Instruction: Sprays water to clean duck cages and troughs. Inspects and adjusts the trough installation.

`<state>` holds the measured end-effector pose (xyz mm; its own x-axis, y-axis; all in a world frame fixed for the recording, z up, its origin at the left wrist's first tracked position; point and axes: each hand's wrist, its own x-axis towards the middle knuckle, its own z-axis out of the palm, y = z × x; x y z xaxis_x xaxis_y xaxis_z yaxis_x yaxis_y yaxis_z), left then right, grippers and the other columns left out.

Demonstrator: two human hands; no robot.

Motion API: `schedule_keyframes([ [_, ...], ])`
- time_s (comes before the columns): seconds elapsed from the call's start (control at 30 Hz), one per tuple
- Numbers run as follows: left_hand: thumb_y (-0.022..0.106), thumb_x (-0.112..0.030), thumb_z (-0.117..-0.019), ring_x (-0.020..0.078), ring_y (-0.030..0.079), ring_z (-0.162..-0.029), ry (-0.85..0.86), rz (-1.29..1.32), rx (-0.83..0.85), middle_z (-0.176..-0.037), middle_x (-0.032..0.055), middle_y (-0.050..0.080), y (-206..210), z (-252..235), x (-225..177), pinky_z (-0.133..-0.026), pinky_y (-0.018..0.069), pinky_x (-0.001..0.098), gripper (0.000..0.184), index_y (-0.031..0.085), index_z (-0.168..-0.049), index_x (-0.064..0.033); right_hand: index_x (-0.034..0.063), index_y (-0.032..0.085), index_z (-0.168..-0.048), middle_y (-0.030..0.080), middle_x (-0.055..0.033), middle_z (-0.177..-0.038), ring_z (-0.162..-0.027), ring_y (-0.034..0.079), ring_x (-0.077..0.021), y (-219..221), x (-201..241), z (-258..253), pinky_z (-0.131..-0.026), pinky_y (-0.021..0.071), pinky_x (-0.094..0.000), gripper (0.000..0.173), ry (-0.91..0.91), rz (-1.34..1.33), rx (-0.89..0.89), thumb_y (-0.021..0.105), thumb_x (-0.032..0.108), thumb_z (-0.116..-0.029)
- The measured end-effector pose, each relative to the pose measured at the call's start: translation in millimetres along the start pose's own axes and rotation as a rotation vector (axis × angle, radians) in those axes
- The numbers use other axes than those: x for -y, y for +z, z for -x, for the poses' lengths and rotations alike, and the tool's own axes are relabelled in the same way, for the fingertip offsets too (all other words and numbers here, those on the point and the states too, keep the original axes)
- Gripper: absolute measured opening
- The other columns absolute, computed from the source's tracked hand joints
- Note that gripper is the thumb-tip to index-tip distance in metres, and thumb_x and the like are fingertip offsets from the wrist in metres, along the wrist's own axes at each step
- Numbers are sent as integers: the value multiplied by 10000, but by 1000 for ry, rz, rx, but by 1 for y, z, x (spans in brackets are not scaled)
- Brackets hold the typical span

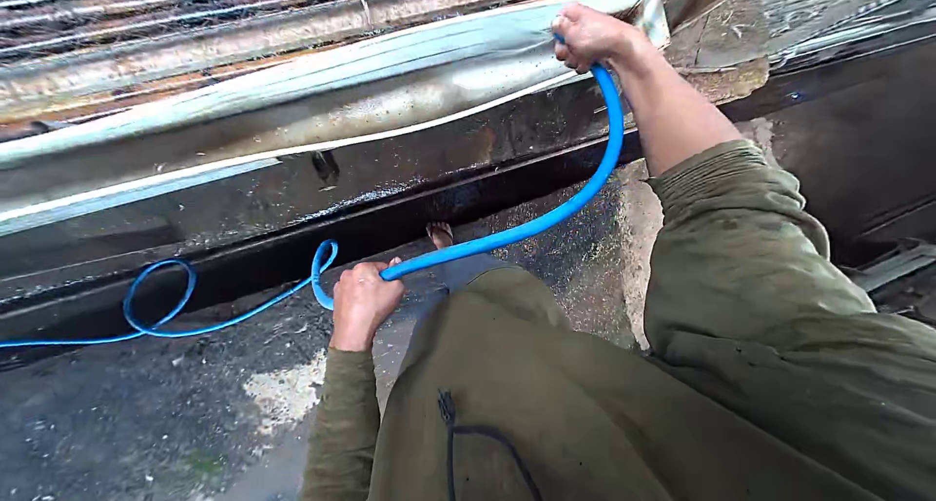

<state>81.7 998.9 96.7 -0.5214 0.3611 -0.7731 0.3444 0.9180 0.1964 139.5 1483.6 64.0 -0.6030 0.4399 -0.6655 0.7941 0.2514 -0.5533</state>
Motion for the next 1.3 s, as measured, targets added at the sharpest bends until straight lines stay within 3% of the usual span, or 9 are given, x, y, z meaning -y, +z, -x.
schedule_keyframes([
  [0.1, 532, -337, -1039, 431, 669, -965, 18, -8, -28, -908, 240, 690, 19, 10, 0, -826, 479, 634, 421, 678, -831, -2, 104, 427, -1286, 466, 0, -717, -502, 403, -99, 5, -7, 18, -482, 397, -283, 305, -32, -7, -27, 260, 316, -1142],
  [0.23, 523, -369, -1037, 430, 671, -1021, 43, 28, -6, -973, 243, 703, 58, 21, -17, -855, 488, 634, 431, 699, -889, -5, 40, 457, -1290, 496, -55, -778, -573, 453, -151, -15, -52, 45, -556, 444, -356, 380, 55, 92, -179, 245, 317, -1139],
  [0.37, 533, -379, -1023, 399, 673, -1043, 72, 51, 70, -1014, 218, 707, 85, 24, -56, -858, 503, 609, 405, 713, -943, -25, -14, 528, -1040, 485, -75, -748, -557, 457, -165, -73, -100, 70, -540, 439, -386, 348, 189, 157, -347, 293, 236, -1097],
  [0.53, 546, -363, -1007, 377, 677, -1037, 116, 39, 122, -1009, 203, 706, 96, 10, -101, -851, 511, 595, 372, 708, -935, -35, -69, 553, -1135, 546, -146, -859, -658, 517, -218, -135, -125, 82, -628, 468, -438, 341, 352, 190, -445, 349, 199, -1078],
  [0.73, 551, -338, -1001, 364, 684, -1031, 102, -16, 222, -1007, 194, 711, 84, -25, -147, -856, 519, 578, 344, 713, -947, -40, -48, 571, -1003, 504, -90, -774, -582, 453, -161, -175, -140, 42, -561, 430, -362, 245, 445, 228, -340, 408, 129, -1050],
  [0.83, 563, -326, -988, 356, 687, -1015, 78, -21, 234, -990, 186, 712, 72, -40, -163, -843, 520, 573, 327, 712, -930, -41, -84, 591, -1026, 535, -147, -831, -651, 481, -218, -189, -146, 14, -627, 442, -440, 252, 460, 273, -274, 434, 111, -1050],
  [0.97, 556, -334, -995, 355, 689, -1026, 35, -9, 265, -1003, 189, 715, 61, -51, -178, -850, 520, 572, 338, 715, -946, -40, -71, 586, -979, 509, -128, -785, -631, 465, -206, -191, -155, -22, -611, 430, -424, 301, 448, 355, -147, 395, 141, -1078],
  [1.1, 543, -352, -1009, 361, 687, -1049, 1, 11, 296, -1021, 194, 717, 55, -57, -184, -866, 517, 575, 364, 717, -954, -38, -141, 553, -1181, 574, -247, -968, -791, 547, -296, -181, -146, -44, -767, 472, -492, 398, 447, 322, -21, 326, 182, -1128],
  [1.3, 510, -405, -1029, 365, 682, -1081, -62, 11, 328, -1049, 198, 718, 46, -59, -177, -892, 516, 570, 423, 720, -972, -41, 66, 473, -1299, 467, -8, -756, -486, 369, -51, -137, -146, -81, -439, 329, -211, 293, 395, -110, 80, 329, 260, -1134],
])
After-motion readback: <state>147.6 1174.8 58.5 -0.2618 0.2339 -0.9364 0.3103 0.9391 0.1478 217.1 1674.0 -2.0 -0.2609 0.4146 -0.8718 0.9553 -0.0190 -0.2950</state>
